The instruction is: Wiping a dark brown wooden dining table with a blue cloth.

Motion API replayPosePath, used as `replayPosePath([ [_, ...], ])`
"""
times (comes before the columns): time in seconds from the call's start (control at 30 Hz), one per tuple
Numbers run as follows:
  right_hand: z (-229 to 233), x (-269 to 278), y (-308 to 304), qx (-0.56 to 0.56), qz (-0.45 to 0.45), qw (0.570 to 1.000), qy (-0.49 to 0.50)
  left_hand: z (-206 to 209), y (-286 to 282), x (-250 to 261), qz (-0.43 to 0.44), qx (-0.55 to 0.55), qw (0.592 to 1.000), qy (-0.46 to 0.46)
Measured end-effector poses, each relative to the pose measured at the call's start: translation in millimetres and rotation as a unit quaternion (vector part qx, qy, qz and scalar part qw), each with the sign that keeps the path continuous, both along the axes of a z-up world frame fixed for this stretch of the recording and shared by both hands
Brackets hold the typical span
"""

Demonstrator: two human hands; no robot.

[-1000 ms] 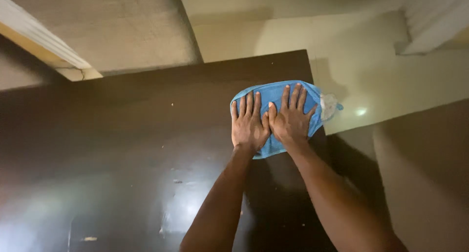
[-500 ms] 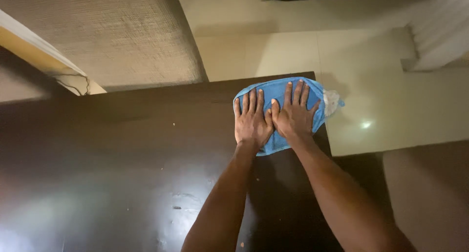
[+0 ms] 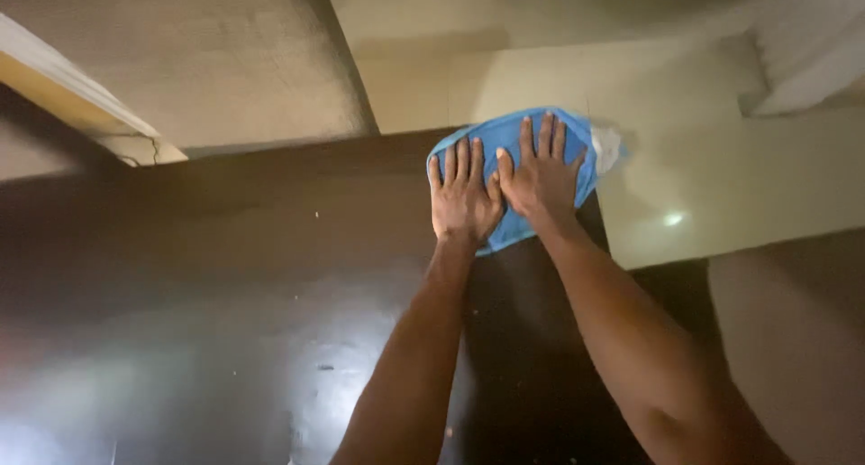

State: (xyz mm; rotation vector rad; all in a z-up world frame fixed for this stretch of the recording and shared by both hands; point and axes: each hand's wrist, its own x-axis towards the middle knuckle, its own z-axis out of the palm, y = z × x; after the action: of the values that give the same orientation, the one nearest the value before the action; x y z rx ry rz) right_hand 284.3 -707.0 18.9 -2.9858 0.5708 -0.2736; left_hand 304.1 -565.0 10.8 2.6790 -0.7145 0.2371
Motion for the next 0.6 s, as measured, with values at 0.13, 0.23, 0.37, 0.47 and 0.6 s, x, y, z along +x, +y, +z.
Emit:
replayPosePath([
  [0.13,3,-2,7,0.013,0.003,1.000,-0.021,6,5,-3,0.006,0.008,1.000,0.026],
  [0.23,-2,-13,7,0.000,-0.004,1.000,-0.017,1,4,-11,0.001,0.005,1.000,0.000],
  [0.37,-5,-20,9,-0.006,0.009,0.999,-0.031,5,11,-23,-0.001,0.013,1.000,-0.002],
  [0.47,0,-36,18,0.004,0.006,1.000,-0.024,13,18,-37,-0.005,0.019,1.000,0.015],
  [0.6,5,-64,32,-0.010,0.002,1.000,-0.007,13,27,-59,-0.010,-0.001,1.000,0.027],
])
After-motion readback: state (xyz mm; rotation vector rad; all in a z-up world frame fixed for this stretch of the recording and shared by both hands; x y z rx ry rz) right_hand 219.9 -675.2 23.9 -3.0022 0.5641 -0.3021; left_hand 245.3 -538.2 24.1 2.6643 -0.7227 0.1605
